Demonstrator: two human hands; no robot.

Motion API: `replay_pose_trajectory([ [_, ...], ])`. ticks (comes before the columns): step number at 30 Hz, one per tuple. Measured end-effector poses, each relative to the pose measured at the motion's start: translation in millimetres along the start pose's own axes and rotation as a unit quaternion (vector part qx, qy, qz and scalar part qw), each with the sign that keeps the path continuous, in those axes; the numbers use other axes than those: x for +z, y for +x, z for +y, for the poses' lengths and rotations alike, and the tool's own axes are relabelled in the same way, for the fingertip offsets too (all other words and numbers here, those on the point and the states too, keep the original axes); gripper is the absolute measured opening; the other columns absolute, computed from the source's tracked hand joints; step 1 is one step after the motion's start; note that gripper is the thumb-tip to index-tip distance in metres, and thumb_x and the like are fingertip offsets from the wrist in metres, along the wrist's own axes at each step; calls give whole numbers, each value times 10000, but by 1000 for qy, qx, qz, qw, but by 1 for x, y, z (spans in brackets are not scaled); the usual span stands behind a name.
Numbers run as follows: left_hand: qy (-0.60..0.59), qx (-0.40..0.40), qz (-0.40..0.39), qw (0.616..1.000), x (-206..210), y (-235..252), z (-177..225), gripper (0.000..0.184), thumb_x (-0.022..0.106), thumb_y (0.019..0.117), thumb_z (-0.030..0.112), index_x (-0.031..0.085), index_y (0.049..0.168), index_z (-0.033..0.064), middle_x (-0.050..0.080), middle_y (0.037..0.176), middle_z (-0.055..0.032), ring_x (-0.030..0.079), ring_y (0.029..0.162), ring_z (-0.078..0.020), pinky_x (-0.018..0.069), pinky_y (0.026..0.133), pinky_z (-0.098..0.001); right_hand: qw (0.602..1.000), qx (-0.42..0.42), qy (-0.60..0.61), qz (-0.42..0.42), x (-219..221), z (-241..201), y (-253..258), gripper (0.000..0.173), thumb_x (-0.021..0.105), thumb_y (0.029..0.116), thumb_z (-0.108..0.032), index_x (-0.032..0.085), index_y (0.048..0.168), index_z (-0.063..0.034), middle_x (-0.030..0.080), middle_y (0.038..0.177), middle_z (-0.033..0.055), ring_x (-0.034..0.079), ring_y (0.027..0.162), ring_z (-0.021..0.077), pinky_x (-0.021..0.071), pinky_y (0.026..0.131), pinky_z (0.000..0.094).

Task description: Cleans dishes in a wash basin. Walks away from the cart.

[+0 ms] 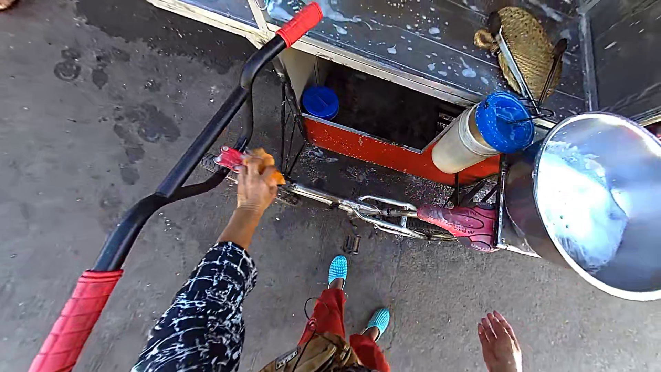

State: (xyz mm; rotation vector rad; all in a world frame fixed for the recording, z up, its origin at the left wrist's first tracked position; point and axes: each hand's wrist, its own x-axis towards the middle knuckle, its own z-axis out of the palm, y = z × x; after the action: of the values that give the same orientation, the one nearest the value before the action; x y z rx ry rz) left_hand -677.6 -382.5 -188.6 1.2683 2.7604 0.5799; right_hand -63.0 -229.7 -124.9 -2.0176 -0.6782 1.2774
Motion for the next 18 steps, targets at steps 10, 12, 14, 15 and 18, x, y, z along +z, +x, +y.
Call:
replay_pose_trajectory([
  [10, -81, -182, -64, 978, 71, -13, 22, 426, 718, 889, 22, 632, 1301, -45, 428, 1468, -371, 442, 1344, -560, 394, 1091, -664, 999, 13, -38, 20, -5, 6, -8, 386, 385, 1099, -150, 400, 1454, 0, 534, 1283, 130, 591, 993, 115, 504, 833, 282],
  [12, -93, -164, -60, 980, 54, -5, 37, 390, 708, 895, 31, 648, 1271, -55, 483, 1418, -362, 484, 1309, -543, 408, 1074, -651, 999, 18, -28, 18, 2, 8, -9, 383, 379, 1099, -151, 399, 1449, 4, 535, 1261, 120, 590, 974, 102, 502, 824, 269],
  [14, -108, -119, -4, 987, 24, 9, 58, 388, 725, 878, 28, 656, 1248, -66, 520, 1371, -355, 517, 1274, -532, 431, 1058, -642, 1000, 14, -19, 8, 11, 5, -10, 372, 386, 1099, -151, 408, 1436, 4, 542, 1248, 112, 594, 962, 93, 506, 817, 264],
  [15, -114, -82, 41, 989, 4, 17, 69, 393, 737, 858, 21, 659, 1230, -77, 535, 1348, -360, 531, 1254, -536, 440, 1044, -645, 1000, 8, -16, 0, 16, 3, -11, 372, 391, 1097, -149, 408, 1434, 8, 545, 1245, 112, 594, 956, 88, 507, 811, 262],
  [18, -101, 27, 152, 983, -56, 53, 95, 399, 713, 841, 34, 656, 1220, -77, 545, 1330, -378, 527, 1232, -577, 435, 1029, -660, 1000, -15, -13, -11, 30, -5, -15, 335, 420, 1092, -142, 452, 1388, 13, 577, 1158, 76, 611, 879, 56, 522, 750, 234],
])
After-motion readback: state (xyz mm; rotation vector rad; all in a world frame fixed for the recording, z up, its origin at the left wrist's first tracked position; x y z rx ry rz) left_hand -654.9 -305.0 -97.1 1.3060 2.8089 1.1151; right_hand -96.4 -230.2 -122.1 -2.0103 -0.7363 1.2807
